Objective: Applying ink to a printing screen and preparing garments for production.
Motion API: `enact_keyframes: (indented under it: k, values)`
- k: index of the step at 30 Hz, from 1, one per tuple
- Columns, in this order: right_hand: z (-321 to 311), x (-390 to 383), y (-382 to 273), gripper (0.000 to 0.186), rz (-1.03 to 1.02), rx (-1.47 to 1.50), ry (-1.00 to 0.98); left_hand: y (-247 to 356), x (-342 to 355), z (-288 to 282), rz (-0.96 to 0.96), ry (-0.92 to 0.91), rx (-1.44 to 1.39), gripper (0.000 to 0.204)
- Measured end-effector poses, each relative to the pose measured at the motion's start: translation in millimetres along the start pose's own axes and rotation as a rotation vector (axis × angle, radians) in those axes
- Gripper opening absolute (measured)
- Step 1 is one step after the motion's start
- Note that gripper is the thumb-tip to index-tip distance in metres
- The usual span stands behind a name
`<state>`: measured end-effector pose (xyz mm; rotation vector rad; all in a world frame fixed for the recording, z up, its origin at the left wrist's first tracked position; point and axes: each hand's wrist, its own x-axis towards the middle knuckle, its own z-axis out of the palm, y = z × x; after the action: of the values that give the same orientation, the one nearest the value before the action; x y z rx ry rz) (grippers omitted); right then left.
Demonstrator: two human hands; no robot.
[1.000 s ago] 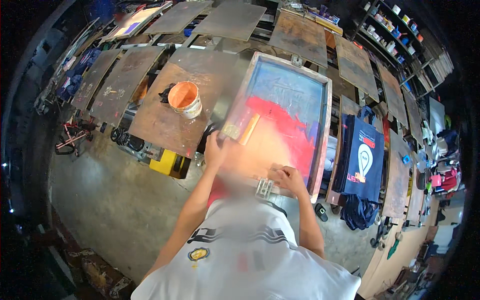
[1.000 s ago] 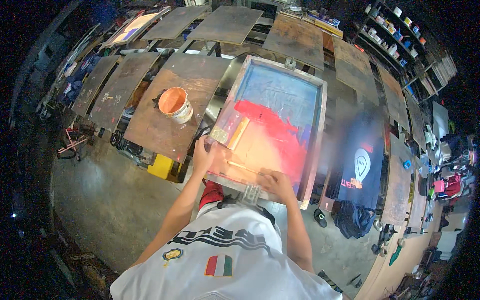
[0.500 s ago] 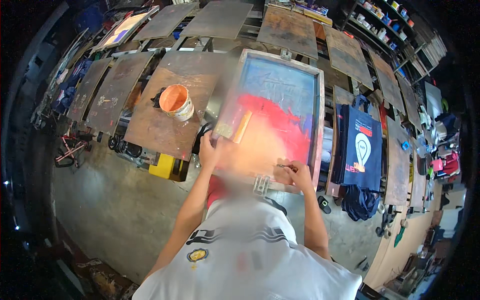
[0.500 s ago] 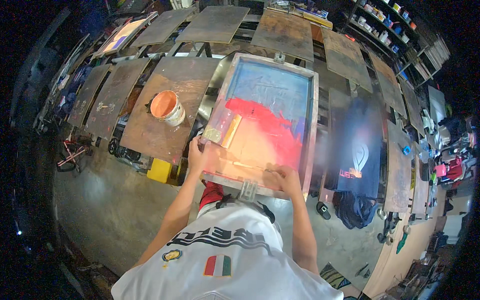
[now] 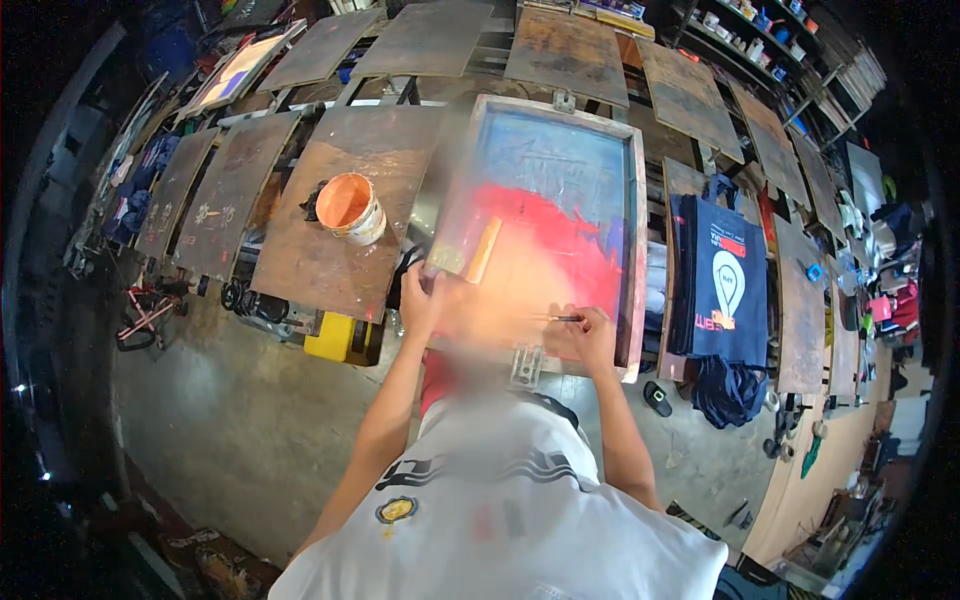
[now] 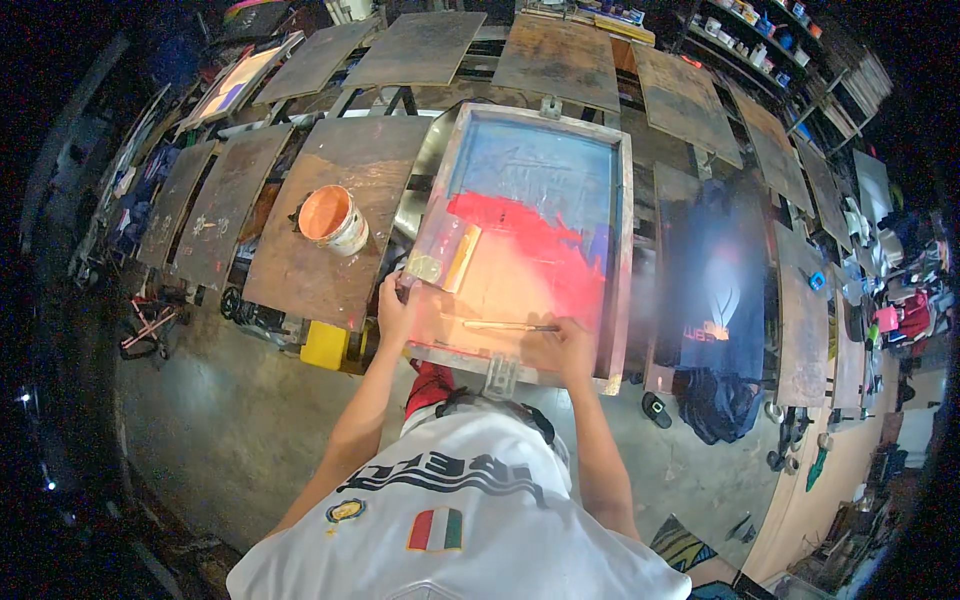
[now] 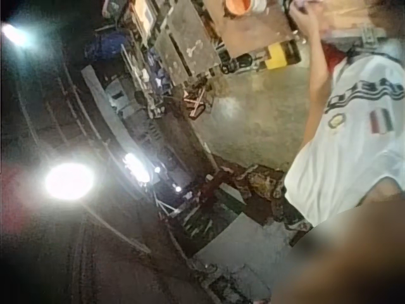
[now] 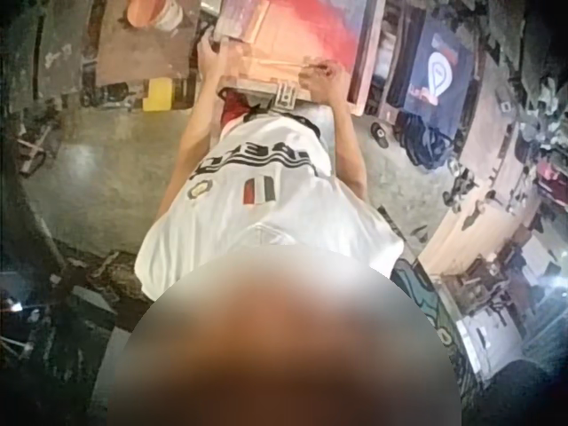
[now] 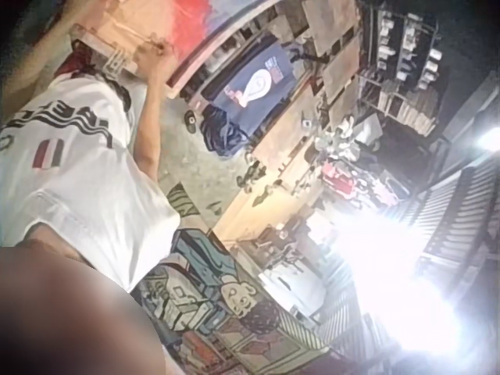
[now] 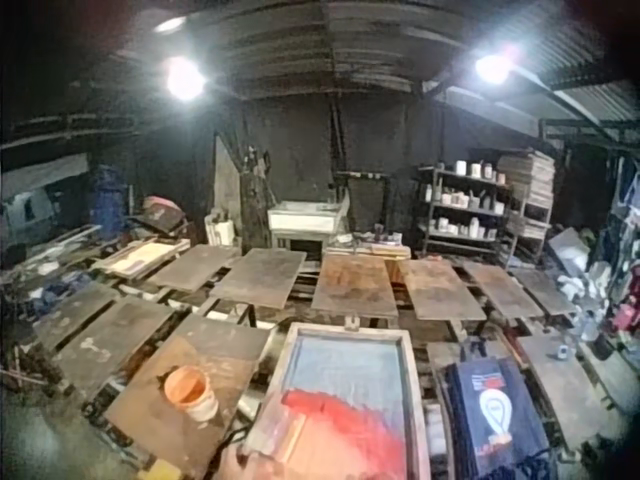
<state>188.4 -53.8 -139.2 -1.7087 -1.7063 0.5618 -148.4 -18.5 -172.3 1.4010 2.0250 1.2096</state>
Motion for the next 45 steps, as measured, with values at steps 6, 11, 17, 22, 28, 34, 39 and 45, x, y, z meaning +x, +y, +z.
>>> enact_keyframes:
  k: [6, 11, 17, 22, 28, 34, 39, 45]
  values:
    - [4.7, 1.8, 3.9, 0.022, -0.033, -0.023, 0.072, -1.3, -0.6, -0.2, 0.014, -0.001, -0.025, 0.050]
    - [-5.8, 1.4, 5.1, 0.024, -0.037, 0.005, -0.002, 0.2, -0.7, -0.5, 0.006, -0.001, -0.054, 0.047]
    - [-12.2, -0.7, 12.1, 0.021, 0.021, 0.198, -0.148, -2.6, -0.3, -2.1, -0.012, -0.004, -0.056, 0.047]
    - [-18.5, -3.0, 16.9, 0.019, 0.182, 0.395, -0.274, -3.6, -0.7, -4.4, 0.012, -0.013, -0.026, 0.052]
    - [-25.4, -9.0, 15.7, 0.029, 0.379, 0.715, -0.289, -7.0, 1.3, -1.3, -0.013, -0.035, -0.117, 0.046]
    - [-19.6, 4.0, -35.6, 0.025, 0.448, 1.145, -0.165, -19.9, 3.8, 4.3, 0.042, -0.048, -0.136, 0.049]
    - [13.2, 38.2, -95.4, 0.027, 0.485, 1.278, -0.093, -62.2, 14.1, 14.7, 0.071, -0.093, -0.233, 0.050]
    - [71.9, 87.7, -168.5, 0.025, 0.356, 1.146, -0.156, -68.1, 35.5, -24.1, 0.010, -0.477, -0.375, 0.039]
